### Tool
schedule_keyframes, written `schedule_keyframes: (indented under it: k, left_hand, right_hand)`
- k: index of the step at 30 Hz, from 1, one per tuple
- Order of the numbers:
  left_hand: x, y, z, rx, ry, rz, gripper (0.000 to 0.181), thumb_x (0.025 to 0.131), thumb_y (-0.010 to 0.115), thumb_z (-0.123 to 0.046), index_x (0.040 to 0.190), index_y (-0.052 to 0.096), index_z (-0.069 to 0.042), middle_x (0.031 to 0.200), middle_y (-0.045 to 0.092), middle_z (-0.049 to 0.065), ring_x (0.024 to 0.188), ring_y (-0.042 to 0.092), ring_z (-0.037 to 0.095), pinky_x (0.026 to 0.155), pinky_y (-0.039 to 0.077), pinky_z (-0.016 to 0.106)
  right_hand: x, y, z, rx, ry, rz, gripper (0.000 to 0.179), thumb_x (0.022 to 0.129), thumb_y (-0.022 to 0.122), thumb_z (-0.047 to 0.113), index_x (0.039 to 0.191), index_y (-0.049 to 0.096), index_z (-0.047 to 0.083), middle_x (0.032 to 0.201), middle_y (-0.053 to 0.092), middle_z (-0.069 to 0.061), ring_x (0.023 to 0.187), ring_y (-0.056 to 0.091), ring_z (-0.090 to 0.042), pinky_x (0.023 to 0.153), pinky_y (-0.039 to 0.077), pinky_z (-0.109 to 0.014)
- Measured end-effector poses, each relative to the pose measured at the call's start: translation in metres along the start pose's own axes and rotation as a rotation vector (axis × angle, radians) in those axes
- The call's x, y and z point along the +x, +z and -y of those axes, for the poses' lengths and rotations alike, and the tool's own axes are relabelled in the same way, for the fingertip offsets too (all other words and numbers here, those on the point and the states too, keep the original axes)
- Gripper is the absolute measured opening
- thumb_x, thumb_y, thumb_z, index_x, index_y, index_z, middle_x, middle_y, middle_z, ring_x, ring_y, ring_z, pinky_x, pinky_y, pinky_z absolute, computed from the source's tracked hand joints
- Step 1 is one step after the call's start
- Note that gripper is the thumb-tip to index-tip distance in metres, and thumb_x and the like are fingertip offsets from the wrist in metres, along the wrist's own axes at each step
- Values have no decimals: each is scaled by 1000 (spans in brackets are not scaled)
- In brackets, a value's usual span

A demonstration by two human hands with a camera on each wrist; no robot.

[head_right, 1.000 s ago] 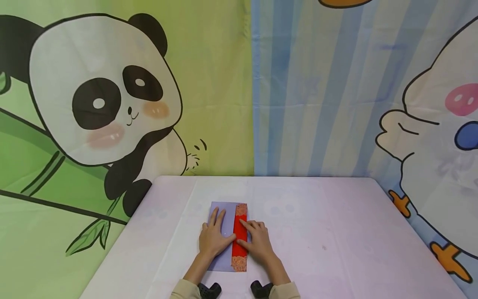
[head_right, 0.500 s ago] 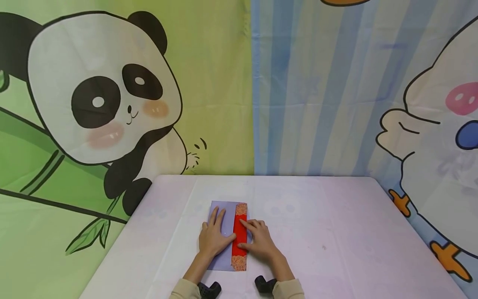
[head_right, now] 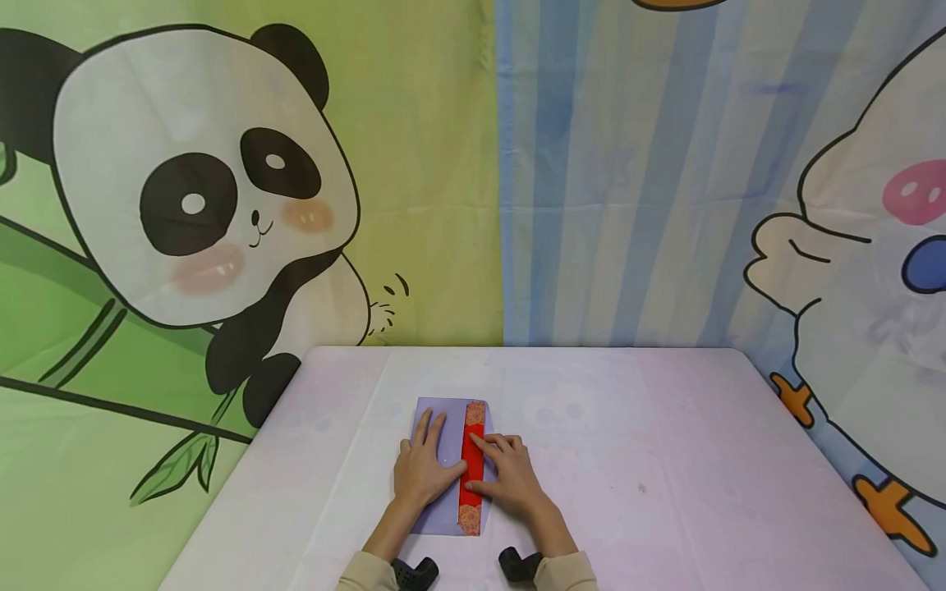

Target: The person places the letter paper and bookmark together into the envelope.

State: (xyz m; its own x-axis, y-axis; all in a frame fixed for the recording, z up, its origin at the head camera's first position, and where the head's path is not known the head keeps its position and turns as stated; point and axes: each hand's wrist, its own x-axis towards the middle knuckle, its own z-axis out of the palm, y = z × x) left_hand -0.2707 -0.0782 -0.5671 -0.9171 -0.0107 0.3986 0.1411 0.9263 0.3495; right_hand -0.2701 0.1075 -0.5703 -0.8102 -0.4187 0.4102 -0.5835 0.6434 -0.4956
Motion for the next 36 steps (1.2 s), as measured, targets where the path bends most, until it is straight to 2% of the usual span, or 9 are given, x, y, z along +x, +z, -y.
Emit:
schedule_keyframes:
  k: [4,10,14,17,24,29,36]
  left_hand:
    - [-1,1,1,5,2,-2,86,65,62,-59,140,41,-24,148,29,4,70,41,24,54,37,29]
    - [-1,2,2,2,6,-3,86,64,62,-59,139,42,-23,148,30,4,69,41,24,53,36,28]
    - [-1,1,1,3,14,-12,85,65,62,-59,139,42,-22,147,30,5,69,42,25,53,37,28]
    - [0,1,1,-1,17,-14,85,65,62,-59,139,43,-22,147,31,6,69,41,24,53,37,28]
    - [-1,0,1,14,26,-8,82,66,61,-60,138,45,-24,147,31,6,68,41,24,53,35,26]
    - [1,0,2,46,25,9,83,66,59,-63,138,44,-25,148,29,5,69,41,24,53,35,27]
    - [1,1,1,39,19,25,85,66,58,-64,139,44,-24,149,27,5,70,41,24,52,35,27]
  right_hand:
    - [-1,-2,-2,5,1,30,78,70,69,56,136,48,19,124,51,-2,105,39,-21,86,35,-46]
    - [-5,-13,-8,110,50,147,96,62,76,56,142,39,17,132,46,-1,116,35,-21,93,34,-50]
    - [-5,-17,-9,113,15,198,104,59,77,58,144,34,18,137,43,0,121,32,-21,96,32,-51]
    - [-4,-18,-10,82,-17,208,106,58,74,62,145,32,17,138,42,-1,123,31,-23,96,32,-53]
    - [-3,-16,-11,59,-1,218,108,56,72,67,145,31,23,146,33,-5,135,19,-28,99,26,-57]
    - [-1,-15,-10,35,-28,201,109,55,70,69,145,32,20,147,32,-4,136,18,-31,101,23,-56]
    - [2,-13,-12,-25,-91,188,115,53,67,75,145,31,16,146,35,-4,137,16,-31,104,9,-57]
